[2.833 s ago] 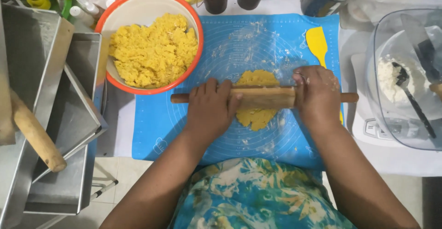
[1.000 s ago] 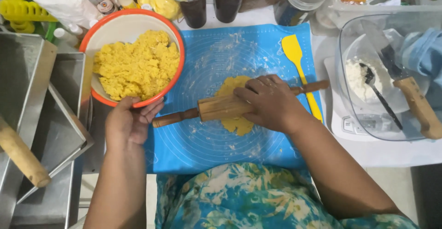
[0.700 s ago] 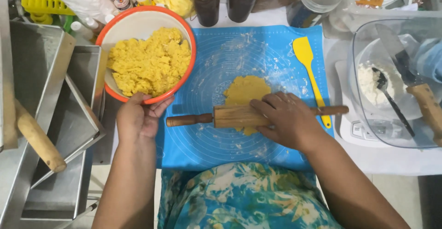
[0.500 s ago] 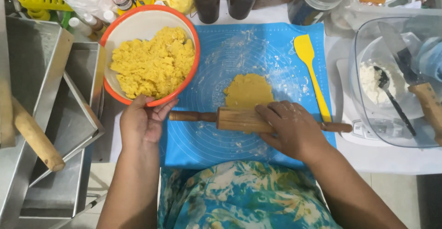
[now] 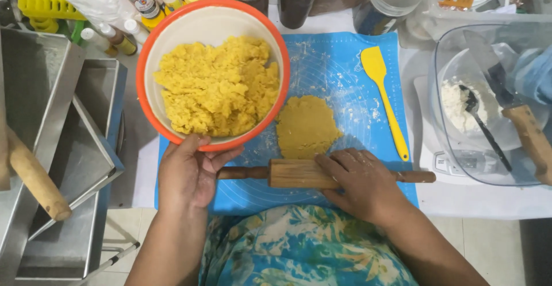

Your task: Kneading dough in a bowl and then rolling it out on a silicone mat using a rolling pin and spatula

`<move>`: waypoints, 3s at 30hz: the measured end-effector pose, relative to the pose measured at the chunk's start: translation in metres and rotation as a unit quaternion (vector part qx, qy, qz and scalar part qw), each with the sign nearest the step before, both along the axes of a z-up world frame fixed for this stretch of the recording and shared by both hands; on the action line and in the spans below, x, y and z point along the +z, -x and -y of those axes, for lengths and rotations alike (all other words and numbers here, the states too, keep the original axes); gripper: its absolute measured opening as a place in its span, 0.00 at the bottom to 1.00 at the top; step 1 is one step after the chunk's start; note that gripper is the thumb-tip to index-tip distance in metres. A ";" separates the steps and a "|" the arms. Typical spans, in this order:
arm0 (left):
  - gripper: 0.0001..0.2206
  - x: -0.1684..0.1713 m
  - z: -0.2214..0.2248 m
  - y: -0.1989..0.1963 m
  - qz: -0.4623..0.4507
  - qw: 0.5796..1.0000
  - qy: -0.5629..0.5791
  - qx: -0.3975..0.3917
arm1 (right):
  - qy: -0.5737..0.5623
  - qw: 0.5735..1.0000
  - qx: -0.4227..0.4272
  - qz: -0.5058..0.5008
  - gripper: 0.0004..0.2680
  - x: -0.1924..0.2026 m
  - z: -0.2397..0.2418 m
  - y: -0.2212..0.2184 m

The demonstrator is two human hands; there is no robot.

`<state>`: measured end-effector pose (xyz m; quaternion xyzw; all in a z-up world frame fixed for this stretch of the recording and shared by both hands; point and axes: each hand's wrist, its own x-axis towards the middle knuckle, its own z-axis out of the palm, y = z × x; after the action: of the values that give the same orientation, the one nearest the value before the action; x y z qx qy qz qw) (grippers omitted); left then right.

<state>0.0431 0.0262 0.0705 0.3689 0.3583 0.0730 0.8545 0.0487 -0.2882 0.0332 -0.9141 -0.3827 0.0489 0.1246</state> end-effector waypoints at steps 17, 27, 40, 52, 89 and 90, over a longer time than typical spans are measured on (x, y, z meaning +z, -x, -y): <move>0.29 0.064 0.180 -0.185 0.092 0.955 0.052 -0.277 | -0.011 1.000 -0.012 -0.008 0.22 0.002 -0.019 -0.012; 0.32 0.086 0.302 -0.268 0.100 0.921 0.061 -0.371 | -0.040 0.999 -0.006 -0.032 0.19 -0.004 -0.010 -0.013; 0.25 0.093 0.305 -0.263 0.003 0.917 -0.179 -0.357 | -0.063 0.996 -0.040 -0.040 0.17 -0.003 -0.005 -0.019; 0.33 0.096 0.220 -0.222 0.065 0.843 -0.359 -0.394 | -0.041 0.995 -0.057 -0.072 0.23 0.016 -0.018 -0.028; 0.32 -0.027 0.039 -0.070 0.071 0.529 -0.722 -0.441 | 0.012 0.983 -0.178 -0.049 0.22 -0.005 -0.030 -0.090; 0.33 -0.026 0.037 -0.072 0.081 0.532 -0.723 -0.434 | -0.021 0.981 -0.177 -0.083 0.20 -0.009 -0.027 -0.094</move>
<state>0.1147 -0.0113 0.0441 0.9633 -0.0915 -0.0438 0.2485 0.1428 -0.2615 0.0238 -0.9572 -0.2045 0.0941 0.1819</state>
